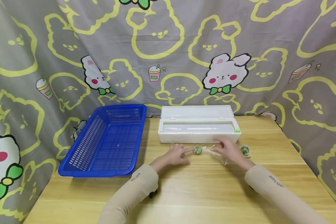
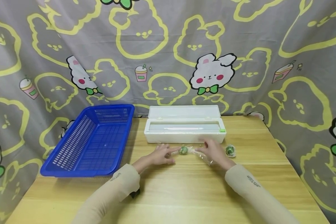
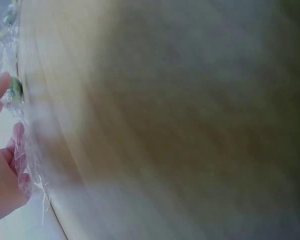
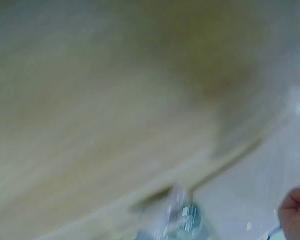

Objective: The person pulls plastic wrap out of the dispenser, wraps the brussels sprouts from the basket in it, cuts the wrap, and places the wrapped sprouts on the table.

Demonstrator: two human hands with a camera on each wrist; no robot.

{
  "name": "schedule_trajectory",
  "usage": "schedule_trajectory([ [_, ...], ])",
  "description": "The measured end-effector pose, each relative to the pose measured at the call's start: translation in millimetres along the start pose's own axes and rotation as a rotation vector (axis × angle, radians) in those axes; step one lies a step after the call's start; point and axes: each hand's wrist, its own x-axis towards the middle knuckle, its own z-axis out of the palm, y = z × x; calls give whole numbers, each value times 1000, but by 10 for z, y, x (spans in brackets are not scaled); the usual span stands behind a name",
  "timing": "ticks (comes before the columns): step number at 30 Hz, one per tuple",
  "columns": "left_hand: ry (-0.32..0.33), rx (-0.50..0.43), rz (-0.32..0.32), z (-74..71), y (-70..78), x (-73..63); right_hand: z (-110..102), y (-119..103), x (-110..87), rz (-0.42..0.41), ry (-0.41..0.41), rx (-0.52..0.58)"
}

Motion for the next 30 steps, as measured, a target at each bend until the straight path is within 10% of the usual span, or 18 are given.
schedule_trajectory([
  [6,16,-59,6,-26,-3,-5,-445,86,33,144,185,70],
  [12,14,-107,2,-11,-19,17,-664,346,47,316,82,-49],
  [22,202,-104,71,-132,290,183,-554,610,82,244,-11,48],
  [30,348,-115,133,-320,625,639,-479,711,88,164,76,75],
])
